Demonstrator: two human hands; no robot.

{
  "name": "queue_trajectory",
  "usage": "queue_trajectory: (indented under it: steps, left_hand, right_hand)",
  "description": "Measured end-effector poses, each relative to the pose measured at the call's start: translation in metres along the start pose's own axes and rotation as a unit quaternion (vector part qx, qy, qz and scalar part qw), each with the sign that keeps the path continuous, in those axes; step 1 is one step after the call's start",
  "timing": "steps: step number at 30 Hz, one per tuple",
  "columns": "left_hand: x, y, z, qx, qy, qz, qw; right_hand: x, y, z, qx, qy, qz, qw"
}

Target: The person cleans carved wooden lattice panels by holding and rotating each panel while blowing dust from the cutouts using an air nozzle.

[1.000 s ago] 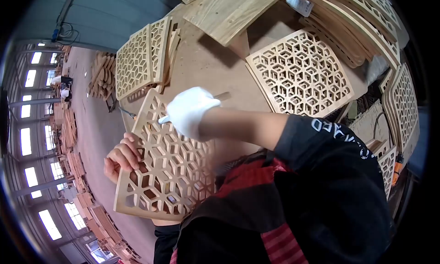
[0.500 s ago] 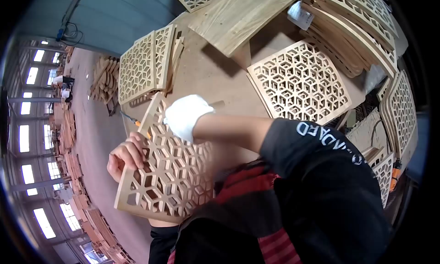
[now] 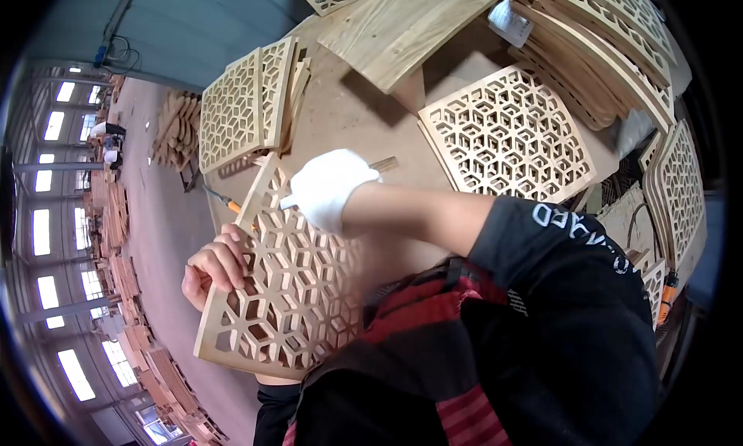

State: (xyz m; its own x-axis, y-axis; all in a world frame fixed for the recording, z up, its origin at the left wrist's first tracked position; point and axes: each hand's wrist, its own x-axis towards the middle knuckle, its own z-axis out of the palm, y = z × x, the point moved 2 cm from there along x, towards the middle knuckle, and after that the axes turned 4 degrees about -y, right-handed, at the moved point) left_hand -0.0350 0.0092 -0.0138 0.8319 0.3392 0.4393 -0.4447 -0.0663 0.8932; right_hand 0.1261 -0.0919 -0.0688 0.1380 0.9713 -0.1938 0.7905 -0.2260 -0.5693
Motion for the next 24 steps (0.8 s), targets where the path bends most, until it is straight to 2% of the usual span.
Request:
queue_trajectory:
  steps: [1, 4, 5, 8, 9, 10, 12, 13, 16, 17, 21, 24]
  left_hand:
    - [0.000, -0.001, 0.001, -0.001, -0.006, -0.002, 1.000]
    - [0.005, -0.002, 0.003, 0.005, -0.029, -0.008, 1.000]
    - [0.003, -0.001, 0.001, -0.007, -0.030, -0.008, 0.999]
    - [-0.012, -0.011, -0.007, -0.081, -0.015, -0.023, 0.996]
    - [-0.015, -0.016, -0.009, -0.112, -0.006, -0.028, 0.993]
    - [-0.014, -0.015, -0.008, -0.107, -0.032, -0.023, 0.993]
    - [-0.016, -0.017, -0.007, -0.097, -0.007, -0.031, 0.995]
    - [-0.014, -0.017, -0.004, -0.107, 0.009, -0.031, 0.994]
    - [-0.015, -0.018, -0.012, -0.104, -0.038, -0.025, 0.994]
    - [-0.014, -0.016, -0.011, -0.096, -0.067, -0.035, 0.992]
    - [-0.016, -0.018, -0.009, -0.115, -0.037, -0.029, 0.992]
    - [-0.005, -0.018, 0.006, -0.077, -0.078, -0.047, 0.993]
  right_hand:
    - [0.001, -0.003, 0.003, 0.024, 0.052, -0.023, 0.998]
    - [0.021, -0.018, 0.014, -0.020, 0.027, 0.001, 0.999]
    - [0.021, -0.016, 0.013, -0.032, -0.032, -0.001, 0.999]
    - [-0.006, -0.005, 0.001, 0.039, -0.050, -0.036, 0.997]
    - [-0.007, -0.007, 0.003, 0.042, -0.016, -0.007, 0.999]
    - [-0.008, -0.008, 0.003, 0.012, -0.045, 0.002, 0.999]
    - [-0.016, -0.016, -0.002, -0.043, -0.111, 0.022, 0.993]
    - [-0.009, -0.017, 0.007, -0.037, -0.085, -0.014, 0.996]
    - [-0.010, -0.017, 0.007, -0.026, -0.078, -0.006, 0.997]
    - [-0.012, -0.013, 0.010, -0.016, -0.134, 0.024, 0.990]
    - [-0.035, -0.005, 0.003, -0.069, -0.126, 0.081, 0.986]
    - [-0.018, -0.018, 0.013, -0.044, -0.033, -0.016, 0.998]
